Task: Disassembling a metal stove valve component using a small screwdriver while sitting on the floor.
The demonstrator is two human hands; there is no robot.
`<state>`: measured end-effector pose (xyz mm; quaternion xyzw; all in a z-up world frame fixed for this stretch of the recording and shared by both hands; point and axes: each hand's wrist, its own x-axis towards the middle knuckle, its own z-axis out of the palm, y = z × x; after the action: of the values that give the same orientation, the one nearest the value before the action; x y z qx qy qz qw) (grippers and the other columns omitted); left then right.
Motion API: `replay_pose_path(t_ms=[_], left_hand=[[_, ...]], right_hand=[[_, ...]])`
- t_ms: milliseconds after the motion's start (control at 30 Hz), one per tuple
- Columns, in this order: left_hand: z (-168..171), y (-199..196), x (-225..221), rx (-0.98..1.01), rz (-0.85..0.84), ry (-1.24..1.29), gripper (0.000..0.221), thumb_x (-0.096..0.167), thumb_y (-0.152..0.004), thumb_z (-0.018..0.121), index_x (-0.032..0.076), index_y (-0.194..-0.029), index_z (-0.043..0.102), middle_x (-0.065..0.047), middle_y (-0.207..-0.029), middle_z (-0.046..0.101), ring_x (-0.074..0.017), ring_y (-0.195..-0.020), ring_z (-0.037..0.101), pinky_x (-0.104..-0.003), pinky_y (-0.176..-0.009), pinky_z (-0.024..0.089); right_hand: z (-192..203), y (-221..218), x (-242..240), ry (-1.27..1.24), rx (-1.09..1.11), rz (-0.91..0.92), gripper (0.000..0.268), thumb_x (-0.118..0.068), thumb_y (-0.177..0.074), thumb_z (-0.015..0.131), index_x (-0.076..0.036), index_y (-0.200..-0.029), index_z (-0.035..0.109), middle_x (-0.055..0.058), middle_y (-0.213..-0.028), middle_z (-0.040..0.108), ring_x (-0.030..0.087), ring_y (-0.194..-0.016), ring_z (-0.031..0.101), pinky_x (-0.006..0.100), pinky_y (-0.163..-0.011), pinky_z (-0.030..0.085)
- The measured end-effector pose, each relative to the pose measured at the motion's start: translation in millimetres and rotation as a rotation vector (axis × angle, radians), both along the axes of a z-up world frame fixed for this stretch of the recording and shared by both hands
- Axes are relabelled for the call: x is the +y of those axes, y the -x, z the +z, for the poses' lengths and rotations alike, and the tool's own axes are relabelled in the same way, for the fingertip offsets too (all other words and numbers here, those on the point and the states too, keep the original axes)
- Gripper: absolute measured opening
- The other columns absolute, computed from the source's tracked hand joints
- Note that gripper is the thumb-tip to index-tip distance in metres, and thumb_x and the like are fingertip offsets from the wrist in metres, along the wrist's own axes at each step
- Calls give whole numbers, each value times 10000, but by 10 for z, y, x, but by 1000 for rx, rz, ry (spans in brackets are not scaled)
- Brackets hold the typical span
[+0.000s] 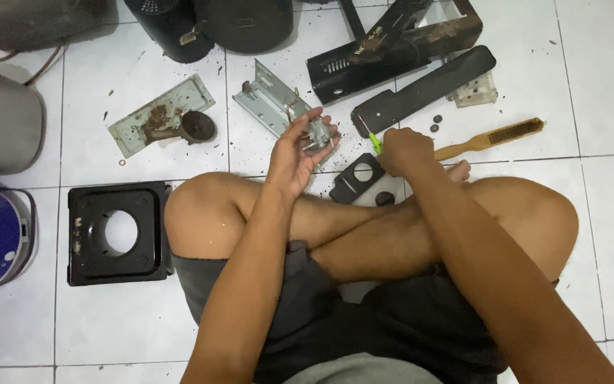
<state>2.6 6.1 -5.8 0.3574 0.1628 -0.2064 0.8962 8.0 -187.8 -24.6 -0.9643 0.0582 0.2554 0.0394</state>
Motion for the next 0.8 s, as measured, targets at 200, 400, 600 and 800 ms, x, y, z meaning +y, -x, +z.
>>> replay_pose_path(t_ms=[200, 400, 600, 800], left_hand=[[-70, -2, 17, -18, -50, -52, 296, 175, -914, 407, 50, -1171, 484, -177, -1108, 483, -277, -1043, 536, -390, -896, 488], [-195, -25, -3, -45, -82, -91, 289, 203, -885, 495, 75, -1143, 519, -138, -1083, 533, -228, -993, 573, -347, -877, 494], [-28, 12, -58, -28, -168, -203, 365, 201, -824, 599, 91, -1169, 553, -119, -1164, 487, -203, -1088, 484, -329, -929, 429], [196, 58, -94, 27, -168, -161, 362, 182, -839, 562, 80, -1185, 544, -128, -1151, 400, -204, -1094, 459, -358, -951, 410]], right_hand=[[374, 0, 71, -96, -46, -10, 230, -183, -764, 562, 24, -735, 658, 184, -617, 623, 351, -667, 640, 427, -594, 487], [529, 99, 81, -653, -180, -211, 289, -221, -722, 498, 24, -861, 561, 140, -603, 584, 272, -618, 615, 396, -653, 450], [847, 211, 131, -610, -260, -280, 293, -296, -728, 637, -57, -891, 585, 161, -703, 560, 318, -719, 584, 389, -717, 414], [609, 343, 314, -1097, -292, -453, 205, -138, -724, 632, -6, -880, 644, 86, -408, 444, 131, -317, 435, 229, -360, 328]])
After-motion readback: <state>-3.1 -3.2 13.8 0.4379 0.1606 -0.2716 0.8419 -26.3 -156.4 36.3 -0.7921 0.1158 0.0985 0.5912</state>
